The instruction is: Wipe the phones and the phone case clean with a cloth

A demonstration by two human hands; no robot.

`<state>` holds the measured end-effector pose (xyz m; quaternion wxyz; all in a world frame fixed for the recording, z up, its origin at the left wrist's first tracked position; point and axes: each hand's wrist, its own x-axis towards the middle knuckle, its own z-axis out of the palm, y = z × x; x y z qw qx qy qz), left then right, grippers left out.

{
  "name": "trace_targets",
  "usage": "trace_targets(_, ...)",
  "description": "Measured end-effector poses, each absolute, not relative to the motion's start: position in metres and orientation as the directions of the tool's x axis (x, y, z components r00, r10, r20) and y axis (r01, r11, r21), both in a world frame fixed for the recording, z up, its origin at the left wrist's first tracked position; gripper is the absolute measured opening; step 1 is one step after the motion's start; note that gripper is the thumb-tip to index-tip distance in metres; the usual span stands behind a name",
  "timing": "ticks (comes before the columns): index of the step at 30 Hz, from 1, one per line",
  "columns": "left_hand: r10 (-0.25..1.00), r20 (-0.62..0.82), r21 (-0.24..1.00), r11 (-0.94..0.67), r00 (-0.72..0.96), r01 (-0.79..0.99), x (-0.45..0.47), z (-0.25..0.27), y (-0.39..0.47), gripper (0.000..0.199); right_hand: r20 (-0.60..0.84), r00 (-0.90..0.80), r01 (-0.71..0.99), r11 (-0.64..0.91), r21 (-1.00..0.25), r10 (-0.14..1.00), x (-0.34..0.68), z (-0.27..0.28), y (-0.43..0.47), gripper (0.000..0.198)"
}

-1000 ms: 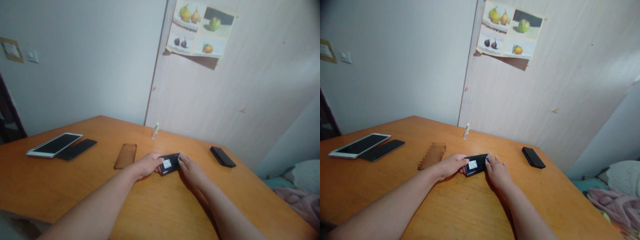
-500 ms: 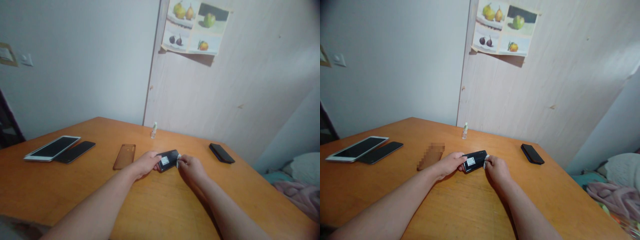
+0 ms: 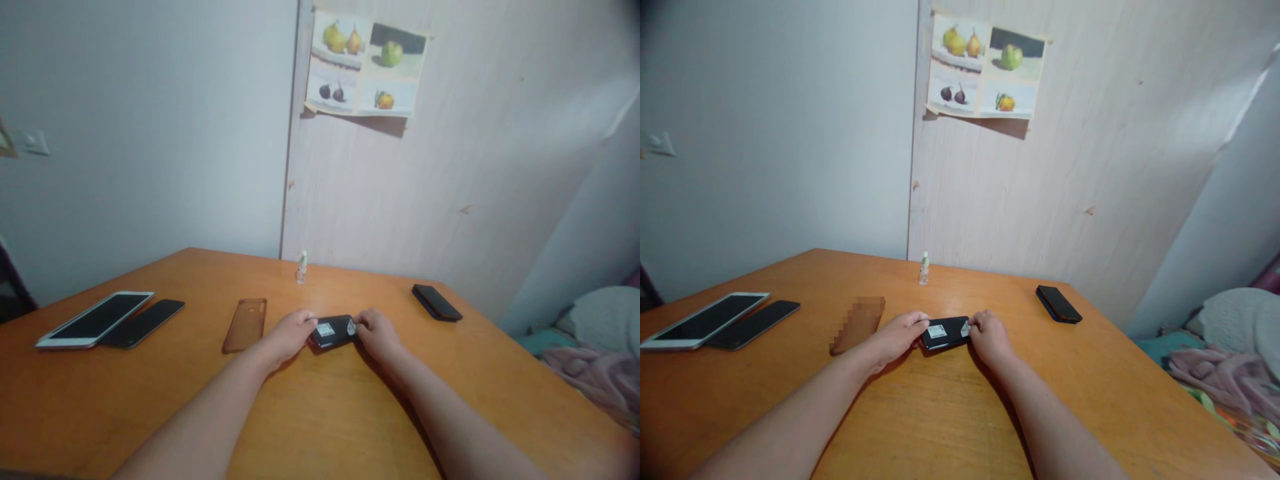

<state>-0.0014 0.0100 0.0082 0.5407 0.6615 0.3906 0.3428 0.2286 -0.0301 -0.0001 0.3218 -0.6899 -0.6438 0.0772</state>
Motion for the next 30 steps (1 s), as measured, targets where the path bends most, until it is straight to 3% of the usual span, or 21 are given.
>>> trace_targets(7, 0.845, 0.074, 0.939, -0.238, 0.530, 0.247, -0.005, 0.013, -0.004, 0.053, 0.279, 0.050, 0.915, 0.068, -0.398, 0.959, 0.211, 0.009, -0.043, 0.027)
trace_targets(11, 0.862, 0.159, 0.794, -0.401, 0.482, 0.456, -0.006, 0.008, -0.001, 0.045, 0.269, 0.036, 0.924, 0.071, -0.376, 0.962, 0.214, 0.011, -0.043, 0.024)
trace_targets(17, 0.850, 0.220, 0.533, -0.516, 0.479, 0.671, -0.008, -0.001, 0.005, 0.053, 0.237, 0.090, 0.962, -0.023, -0.274, 0.967, 0.215, 0.013, -0.041, 0.027)
trace_targets(20, 0.835, 0.220, 0.434, -0.547, 0.504, 0.716, -0.008, -0.002, 0.004, 0.048, 0.224, -0.029, 0.973, 0.078, -0.216, 0.974, 0.196, 0.017, -0.054, 0.028)
trace_targets(25, 0.822, 0.199, 0.339, -0.568, 0.533, 0.750, -0.007, 0.000, 0.004, 0.038, 0.176, -0.353, 0.911, 0.380, -0.161, 0.919, 0.168, 0.025, -0.078, 0.028)
trace_targets(27, 0.821, 0.207, 0.332, -0.571, 0.532, 0.751, -0.007, 0.001, 0.003, 0.039, 0.152, -0.313, 0.931, 0.335, -0.149, 0.938, 0.171, 0.029, -0.079, 0.031)
trace_targets(30, 0.813, 0.208, 0.357, -0.580, 0.543, 0.732, -0.009, 0.005, 0.002, 0.043, 0.112, -0.088, 0.989, 0.101, -0.110, 0.990, 0.183, 0.035, -0.073, 0.037)
